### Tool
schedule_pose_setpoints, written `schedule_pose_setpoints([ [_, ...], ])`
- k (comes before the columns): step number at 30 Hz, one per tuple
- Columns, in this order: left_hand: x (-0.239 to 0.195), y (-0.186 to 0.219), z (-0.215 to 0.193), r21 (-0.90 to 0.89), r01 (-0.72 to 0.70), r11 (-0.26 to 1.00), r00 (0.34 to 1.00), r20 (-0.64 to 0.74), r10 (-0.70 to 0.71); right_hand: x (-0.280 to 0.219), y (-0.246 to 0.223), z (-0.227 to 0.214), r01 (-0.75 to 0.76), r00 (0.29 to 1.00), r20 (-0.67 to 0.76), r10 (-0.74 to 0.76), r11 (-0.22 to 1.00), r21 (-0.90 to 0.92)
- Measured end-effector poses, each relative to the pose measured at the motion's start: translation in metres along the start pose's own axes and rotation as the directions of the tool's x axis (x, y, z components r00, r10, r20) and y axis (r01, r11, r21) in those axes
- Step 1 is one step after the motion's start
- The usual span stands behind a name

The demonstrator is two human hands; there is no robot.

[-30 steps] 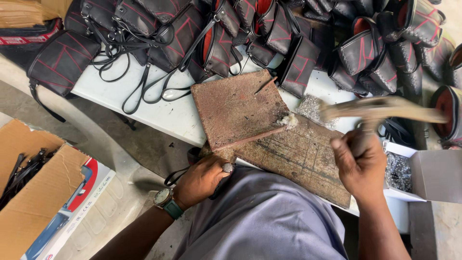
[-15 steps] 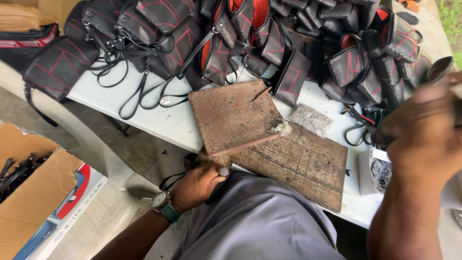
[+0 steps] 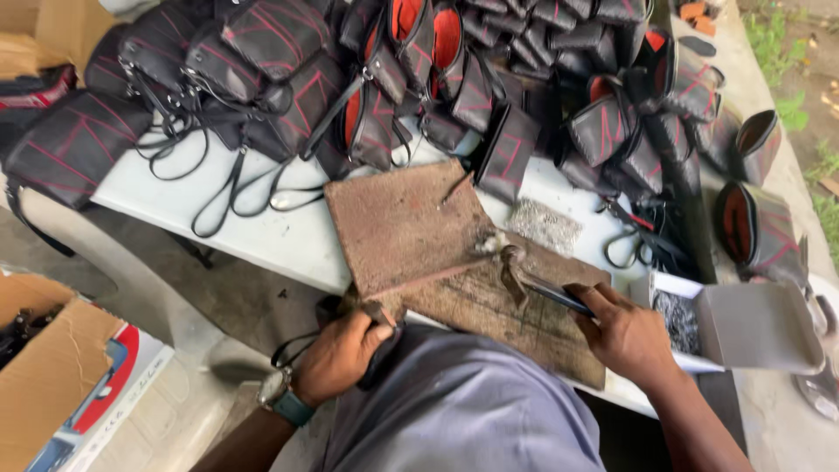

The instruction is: The person repairs small black pouches with red stitching by attaching metal rivets to the zipper pull tabs. They use a metal punch and hammer to secure the rivets, then test the zipper function on each pouch before moving to the next.

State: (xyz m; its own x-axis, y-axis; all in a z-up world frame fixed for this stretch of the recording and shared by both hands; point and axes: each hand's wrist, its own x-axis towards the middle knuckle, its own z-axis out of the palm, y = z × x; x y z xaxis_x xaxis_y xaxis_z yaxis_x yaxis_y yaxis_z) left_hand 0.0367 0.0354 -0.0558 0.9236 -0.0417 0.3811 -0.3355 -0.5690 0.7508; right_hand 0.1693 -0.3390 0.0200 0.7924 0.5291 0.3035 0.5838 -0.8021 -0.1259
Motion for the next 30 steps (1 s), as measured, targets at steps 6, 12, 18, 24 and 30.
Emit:
schedule_pose_setpoints([
  [6,0.005,-0.009,-0.001,-0.197,0.203,0.959,0.964,-0.134,-0.231,-0.013,0.005,0.012,0.027,1.0,-0.001,-0.027,0.998,0.061],
  [12,0.014,-0.022,0.0,-0.483,0.317,0.816,0.926,-0.027,-0.375,0.025,-0.088,0.032,0.575,0.802,-0.08,-0.592,0.728,0.372],
  [18,0.021,-0.025,-0.01,-0.353,0.286,0.891,0.948,-0.035,-0.318,0.062,-0.189,0.08,0.844,0.462,-0.09,-0.882,0.407,0.349],
  [24,0.044,-0.011,-0.022,-0.228,0.447,0.865,0.894,0.088,-0.439,0.056,-0.195,0.091,0.874,0.406,0.09,-0.909,0.415,0.253],
  [30,0.122,0.002,-0.028,0.57,0.052,0.82,0.939,0.253,-0.235,0.037,-0.196,0.044,0.679,0.506,-0.059,-0.86,0.355,0.642],
])
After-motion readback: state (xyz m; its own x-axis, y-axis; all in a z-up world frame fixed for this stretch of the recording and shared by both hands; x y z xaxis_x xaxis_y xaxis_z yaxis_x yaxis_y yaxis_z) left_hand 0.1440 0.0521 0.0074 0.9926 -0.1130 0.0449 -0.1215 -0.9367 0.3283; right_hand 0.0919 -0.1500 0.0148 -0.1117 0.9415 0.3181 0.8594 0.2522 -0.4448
